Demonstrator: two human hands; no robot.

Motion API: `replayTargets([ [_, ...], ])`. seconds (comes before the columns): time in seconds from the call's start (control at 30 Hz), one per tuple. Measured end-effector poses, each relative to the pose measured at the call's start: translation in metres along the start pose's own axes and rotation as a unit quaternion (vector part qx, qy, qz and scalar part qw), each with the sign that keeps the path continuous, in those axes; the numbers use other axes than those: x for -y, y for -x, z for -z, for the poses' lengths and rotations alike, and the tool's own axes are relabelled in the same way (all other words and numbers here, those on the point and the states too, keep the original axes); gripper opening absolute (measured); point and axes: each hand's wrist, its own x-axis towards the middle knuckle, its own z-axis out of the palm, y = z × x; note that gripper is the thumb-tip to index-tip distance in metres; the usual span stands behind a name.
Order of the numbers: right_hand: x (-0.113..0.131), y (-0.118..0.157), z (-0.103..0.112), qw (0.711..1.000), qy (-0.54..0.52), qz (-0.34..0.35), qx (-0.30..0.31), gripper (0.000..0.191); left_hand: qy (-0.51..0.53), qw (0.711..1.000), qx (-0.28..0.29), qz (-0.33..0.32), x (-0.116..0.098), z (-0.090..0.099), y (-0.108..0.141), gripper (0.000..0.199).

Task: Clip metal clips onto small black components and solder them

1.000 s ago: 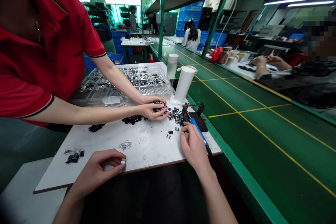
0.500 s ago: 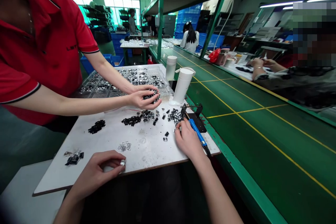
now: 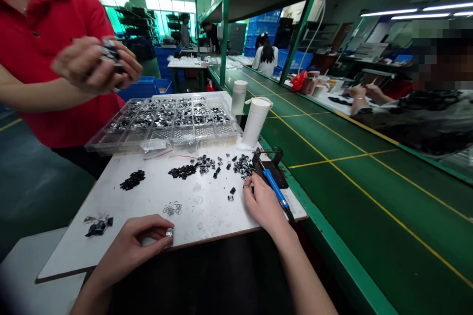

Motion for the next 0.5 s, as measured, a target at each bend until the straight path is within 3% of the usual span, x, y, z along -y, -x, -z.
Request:
replayTargets([
  [0.2, 0.0012, -0.0069, 0.003, 0.999, 0.016, -0.027, -0.007, 0.015, -0.002, 1.0, -0.004, -0.001, -0.0008, -0.0001, -0.0015, 0.015],
  [0.3, 0.0023, -0.0073, 0.0017, 1.0, 0.01, -0.009, 0.014, 0.014, -0.005, 1.0, -0.006, -0.004, -0.0011, -0.0001, -0.0008, 0.014],
  [0.5, 0.0015, -0.0051, 0.0049, 1.0, -0.015, -0.007, -0.01, 0.013, -0.004, 1.0, -0.011, -0.011, -0.0018, 0.0001, -0.0003, 0.013],
])
